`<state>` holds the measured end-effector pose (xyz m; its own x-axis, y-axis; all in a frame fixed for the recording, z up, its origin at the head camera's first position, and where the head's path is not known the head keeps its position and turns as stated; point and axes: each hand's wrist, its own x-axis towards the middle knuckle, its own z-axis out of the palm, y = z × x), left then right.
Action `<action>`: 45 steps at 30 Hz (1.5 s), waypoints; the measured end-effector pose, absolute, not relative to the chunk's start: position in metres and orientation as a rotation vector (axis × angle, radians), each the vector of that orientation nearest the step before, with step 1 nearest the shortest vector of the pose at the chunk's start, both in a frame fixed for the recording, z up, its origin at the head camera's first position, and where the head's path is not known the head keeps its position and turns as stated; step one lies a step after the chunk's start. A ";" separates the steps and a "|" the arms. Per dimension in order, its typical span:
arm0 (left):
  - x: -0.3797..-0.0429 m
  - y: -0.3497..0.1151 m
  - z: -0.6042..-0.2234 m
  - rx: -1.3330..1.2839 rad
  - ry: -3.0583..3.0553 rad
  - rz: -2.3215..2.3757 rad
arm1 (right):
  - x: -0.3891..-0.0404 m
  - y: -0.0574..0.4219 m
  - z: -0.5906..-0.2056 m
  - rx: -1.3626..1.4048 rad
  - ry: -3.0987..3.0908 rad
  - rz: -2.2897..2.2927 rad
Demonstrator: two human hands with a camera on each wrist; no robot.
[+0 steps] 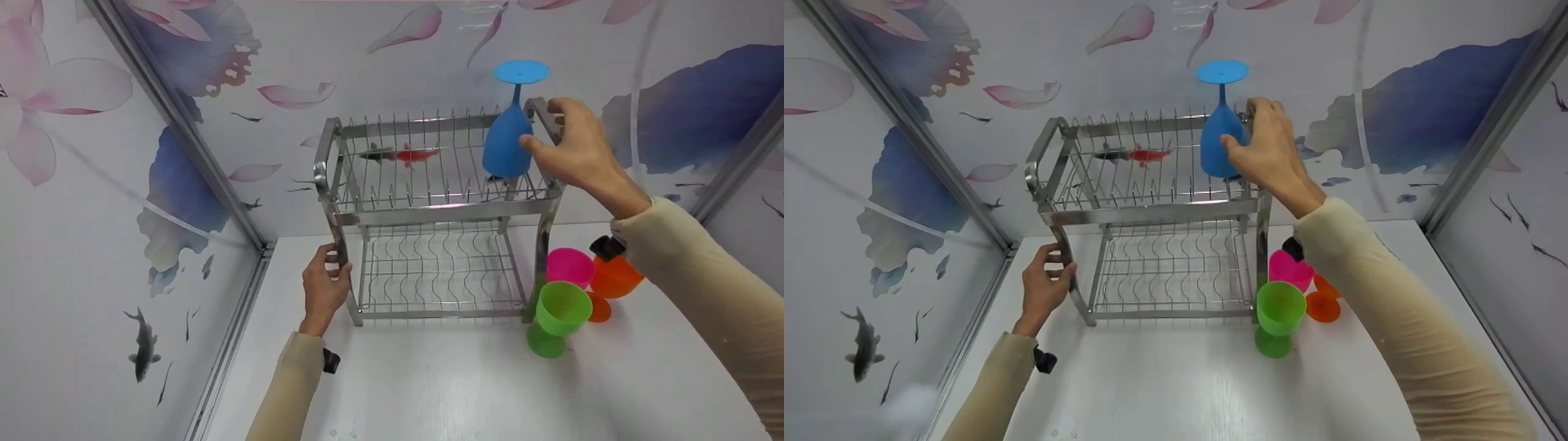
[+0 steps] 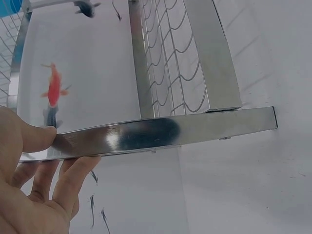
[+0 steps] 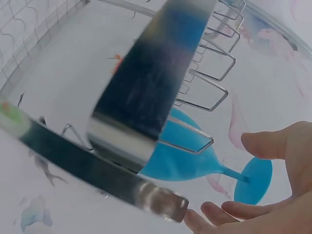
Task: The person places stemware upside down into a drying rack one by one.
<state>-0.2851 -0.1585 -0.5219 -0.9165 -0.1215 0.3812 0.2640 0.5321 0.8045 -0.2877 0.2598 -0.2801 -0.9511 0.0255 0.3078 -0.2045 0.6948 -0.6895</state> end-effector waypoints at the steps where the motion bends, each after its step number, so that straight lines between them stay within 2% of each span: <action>1: -0.285 -0.159 -0.522 -0.112 -2.386 -1.347 | -0.283 0.262 -0.282 0.141 -2.601 1.122; 20: -0.284 -0.156 -0.521 -0.088 -2.409 -1.338 | -0.208 0.295 -0.329 0.193 -2.499 1.115; 34: -0.282 -0.157 -0.523 -0.107 -2.405 -1.311 | -0.175 0.316 -0.416 0.317 -2.456 1.163; 45: -0.282 -0.156 -0.522 -0.048 -2.416 -1.338 | -0.152 0.342 -0.482 0.227 -2.380 1.211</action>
